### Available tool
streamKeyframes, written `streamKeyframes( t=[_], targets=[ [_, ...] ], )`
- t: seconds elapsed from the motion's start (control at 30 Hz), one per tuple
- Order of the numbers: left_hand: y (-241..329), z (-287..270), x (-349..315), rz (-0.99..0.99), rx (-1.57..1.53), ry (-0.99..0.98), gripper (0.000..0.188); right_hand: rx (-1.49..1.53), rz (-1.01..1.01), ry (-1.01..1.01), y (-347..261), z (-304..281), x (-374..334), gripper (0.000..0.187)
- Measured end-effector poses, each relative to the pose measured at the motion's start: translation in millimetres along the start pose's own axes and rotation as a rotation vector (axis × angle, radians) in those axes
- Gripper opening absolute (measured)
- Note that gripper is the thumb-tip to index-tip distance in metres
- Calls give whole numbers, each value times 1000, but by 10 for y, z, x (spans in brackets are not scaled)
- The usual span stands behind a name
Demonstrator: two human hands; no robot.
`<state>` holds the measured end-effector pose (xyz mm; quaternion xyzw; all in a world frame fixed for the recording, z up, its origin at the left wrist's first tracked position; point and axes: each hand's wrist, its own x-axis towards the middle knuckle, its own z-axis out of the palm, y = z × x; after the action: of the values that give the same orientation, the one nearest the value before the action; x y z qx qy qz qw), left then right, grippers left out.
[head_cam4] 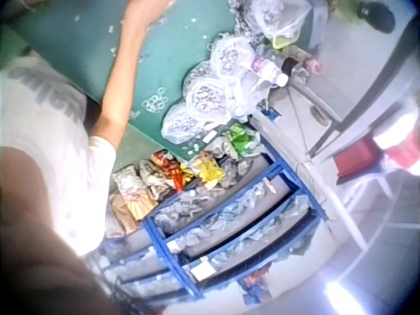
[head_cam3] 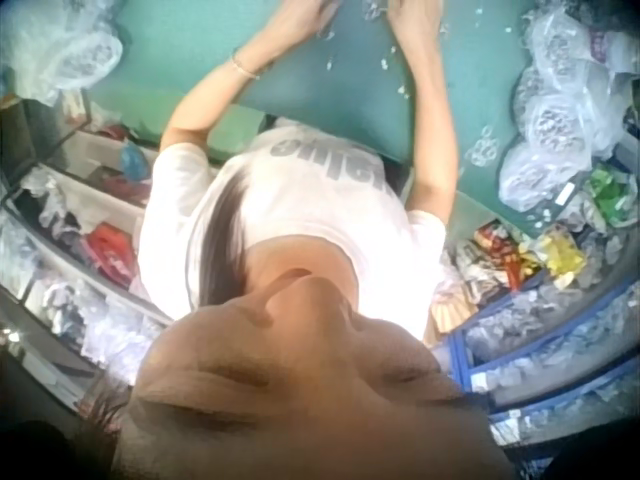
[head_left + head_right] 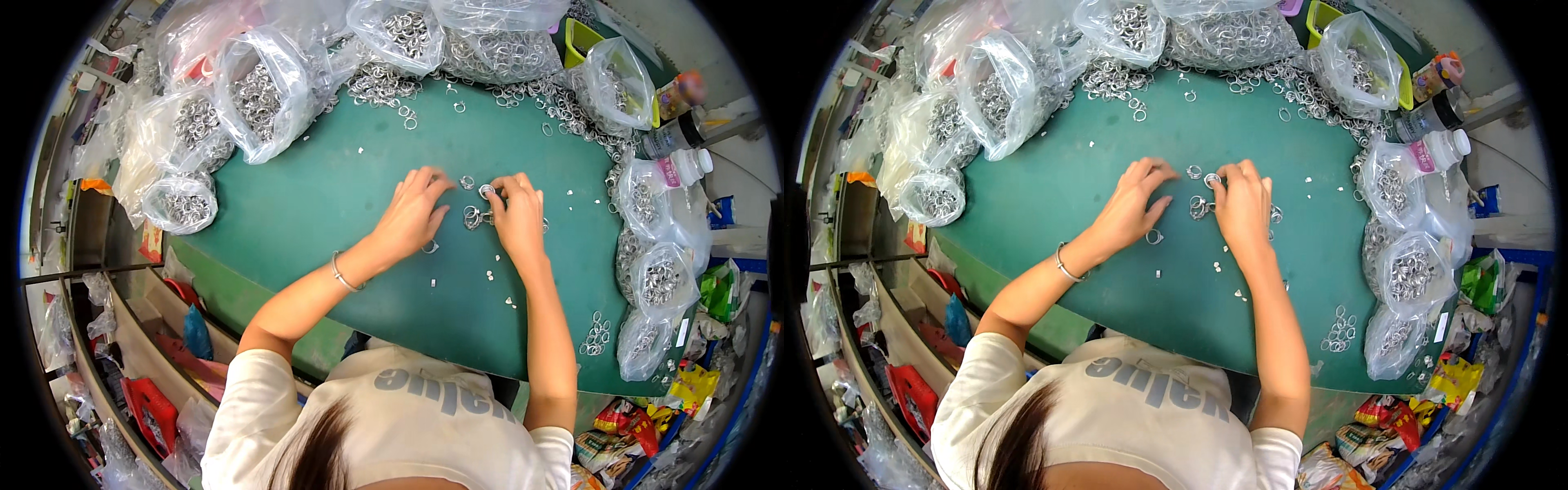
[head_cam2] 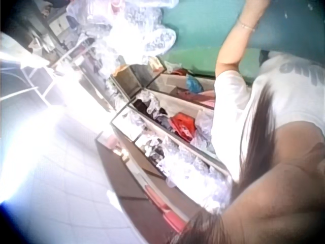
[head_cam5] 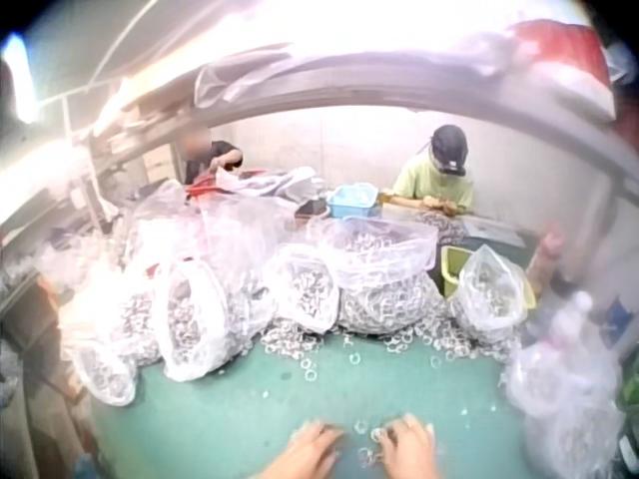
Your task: The person picks up small metal rings and fits them onto larger metal components by hand on a workstation table.
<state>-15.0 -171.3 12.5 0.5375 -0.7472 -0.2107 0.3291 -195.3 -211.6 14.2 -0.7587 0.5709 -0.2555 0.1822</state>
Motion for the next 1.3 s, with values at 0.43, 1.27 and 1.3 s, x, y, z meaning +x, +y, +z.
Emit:
streamKeyframes(
  t=[0.43, 1.27, 1.3],
  targets=[
    [569, -73, -49, -412, -1126, -324, 31, 903, 215, 56, -224, -371, -746, 13],
    [999, -266, -649, -527, -1030, -351, 25, 145, -489, 69, -503, -713, -1193, 29],
    [1002, -258, -682, -509, -1066, -318, 24, 165, -476, 82, -524, -689, -1226, 28]
  ],
)
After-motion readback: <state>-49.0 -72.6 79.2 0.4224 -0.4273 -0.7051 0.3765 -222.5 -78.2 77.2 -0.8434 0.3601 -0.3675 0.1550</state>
